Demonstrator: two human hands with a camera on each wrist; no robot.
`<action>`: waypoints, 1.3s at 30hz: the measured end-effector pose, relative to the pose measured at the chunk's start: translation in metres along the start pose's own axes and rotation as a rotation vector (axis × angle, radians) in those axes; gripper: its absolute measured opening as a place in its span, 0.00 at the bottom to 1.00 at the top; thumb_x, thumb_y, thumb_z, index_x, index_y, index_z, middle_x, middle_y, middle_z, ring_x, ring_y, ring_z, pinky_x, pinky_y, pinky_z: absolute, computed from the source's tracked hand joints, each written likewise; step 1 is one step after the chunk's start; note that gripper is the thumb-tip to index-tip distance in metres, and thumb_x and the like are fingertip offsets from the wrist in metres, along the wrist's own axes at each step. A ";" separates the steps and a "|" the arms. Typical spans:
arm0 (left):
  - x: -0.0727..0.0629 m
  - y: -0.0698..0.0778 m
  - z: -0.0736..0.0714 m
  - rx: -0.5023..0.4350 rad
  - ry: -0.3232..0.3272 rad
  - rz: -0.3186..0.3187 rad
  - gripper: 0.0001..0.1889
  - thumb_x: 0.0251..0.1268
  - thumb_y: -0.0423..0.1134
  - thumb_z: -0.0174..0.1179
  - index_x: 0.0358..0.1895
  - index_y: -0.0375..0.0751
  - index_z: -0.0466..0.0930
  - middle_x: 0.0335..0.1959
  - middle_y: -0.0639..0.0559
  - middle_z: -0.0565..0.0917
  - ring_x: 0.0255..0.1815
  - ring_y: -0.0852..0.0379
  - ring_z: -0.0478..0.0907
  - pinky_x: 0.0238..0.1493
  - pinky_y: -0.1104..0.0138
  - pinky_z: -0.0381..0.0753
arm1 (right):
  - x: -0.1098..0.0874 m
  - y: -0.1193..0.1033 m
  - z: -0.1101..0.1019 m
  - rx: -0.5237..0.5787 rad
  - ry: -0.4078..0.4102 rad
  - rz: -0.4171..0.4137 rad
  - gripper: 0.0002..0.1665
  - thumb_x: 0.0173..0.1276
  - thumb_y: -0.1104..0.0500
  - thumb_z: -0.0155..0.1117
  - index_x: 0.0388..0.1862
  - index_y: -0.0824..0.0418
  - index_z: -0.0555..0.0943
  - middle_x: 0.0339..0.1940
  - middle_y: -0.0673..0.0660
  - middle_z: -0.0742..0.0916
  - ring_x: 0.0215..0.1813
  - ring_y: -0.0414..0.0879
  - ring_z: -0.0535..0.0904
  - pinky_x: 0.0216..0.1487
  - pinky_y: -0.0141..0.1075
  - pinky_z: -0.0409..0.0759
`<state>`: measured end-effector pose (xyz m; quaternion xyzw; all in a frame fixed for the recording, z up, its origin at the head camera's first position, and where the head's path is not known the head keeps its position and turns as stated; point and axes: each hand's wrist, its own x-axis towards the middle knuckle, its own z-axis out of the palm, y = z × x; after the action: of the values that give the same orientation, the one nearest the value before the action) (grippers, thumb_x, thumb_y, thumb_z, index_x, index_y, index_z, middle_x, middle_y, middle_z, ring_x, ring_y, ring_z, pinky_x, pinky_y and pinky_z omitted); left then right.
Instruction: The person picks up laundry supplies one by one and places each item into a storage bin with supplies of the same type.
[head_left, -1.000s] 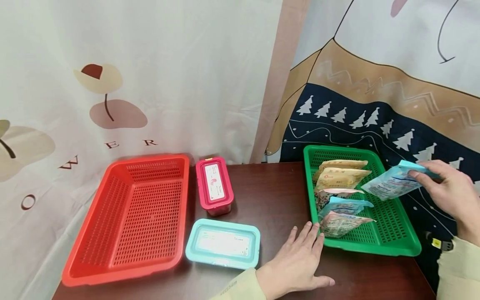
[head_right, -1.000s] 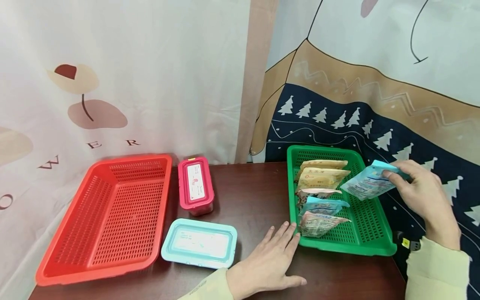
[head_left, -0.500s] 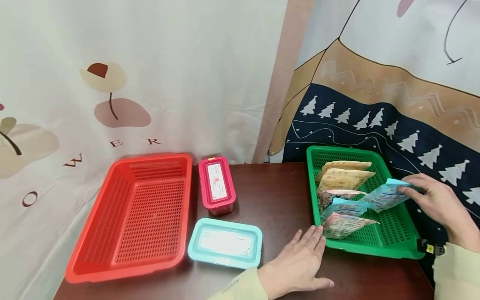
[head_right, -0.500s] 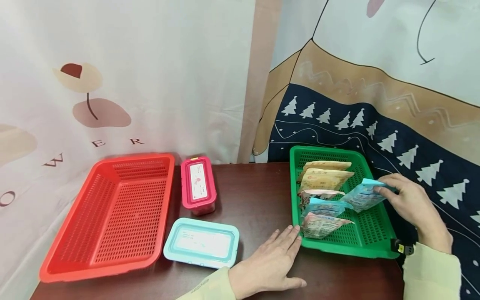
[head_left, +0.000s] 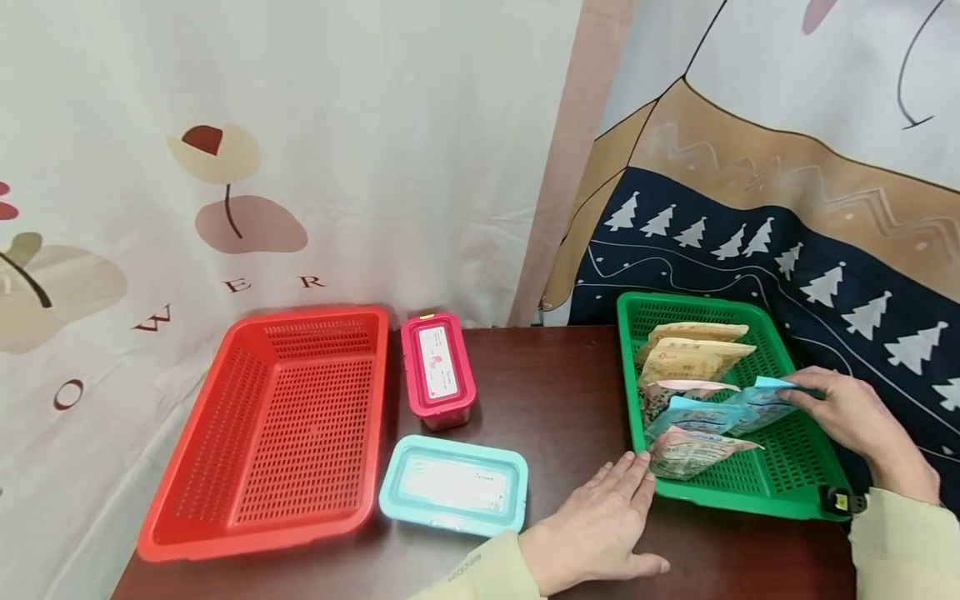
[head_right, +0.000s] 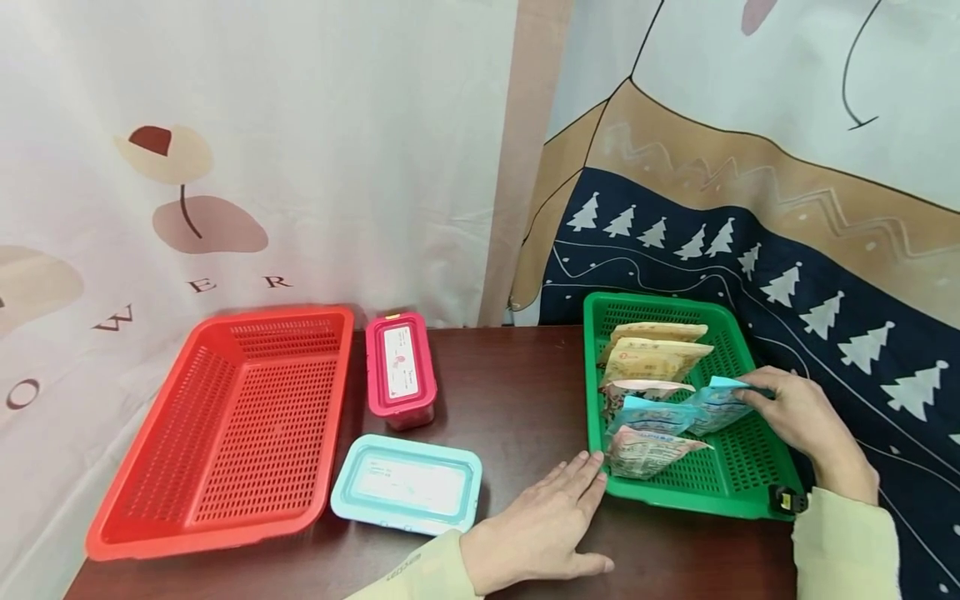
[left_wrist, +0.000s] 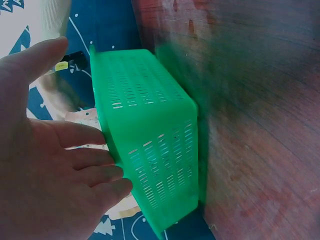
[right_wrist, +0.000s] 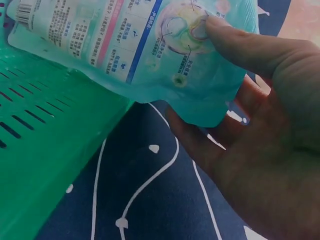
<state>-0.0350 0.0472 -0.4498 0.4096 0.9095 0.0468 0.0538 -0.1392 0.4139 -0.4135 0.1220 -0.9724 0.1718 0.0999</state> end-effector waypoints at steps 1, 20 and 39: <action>0.000 0.000 0.000 -0.001 0.001 0.000 0.48 0.68 0.75 0.51 0.80 0.44 0.63 0.84 0.47 0.55 0.84 0.52 0.52 0.77 0.67 0.58 | 0.001 -0.001 0.000 -0.005 -0.007 -0.002 0.06 0.59 0.70 0.77 0.36 0.66 0.89 0.39 0.64 0.87 0.39 0.20 0.68 0.33 0.34 0.73; 0.001 0.000 -0.003 -0.043 -0.026 -0.002 0.47 0.69 0.75 0.50 0.81 0.47 0.62 0.84 0.49 0.54 0.84 0.53 0.49 0.78 0.61 0.58 | 0.002 -0.020 -0.002 0.055 -0.157 0.090 0.22 0.78 0.55 0.64 0.63 0.69 0.80 0.59 0.77 0.78 0.60 0.75 0.71 0.52 0.71 0.69; -0.019 -0.024 -0.035 -0.244 0.113 -0.036 0.42 0.74 0.74 0.39 0.81 0.53 0.62 0.84 0.53 0.55 0.84 0.47 0.50 0.78 0.50 0.60 | -0.023 -0.085 -0.028 0.152 0.217 0.205 0.32 0.83 0.52 0.54 0.77 0.67 0.68 0.78 0.74 0.67 0.79 0.73 0.57 0.75 0.70 0.48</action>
<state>-0.0449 0.0157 -0.4169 0.3804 0.9058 0.1790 0.0524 -0.0902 0.3517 -0.3666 0.0103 -0.9475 0.2664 0.1765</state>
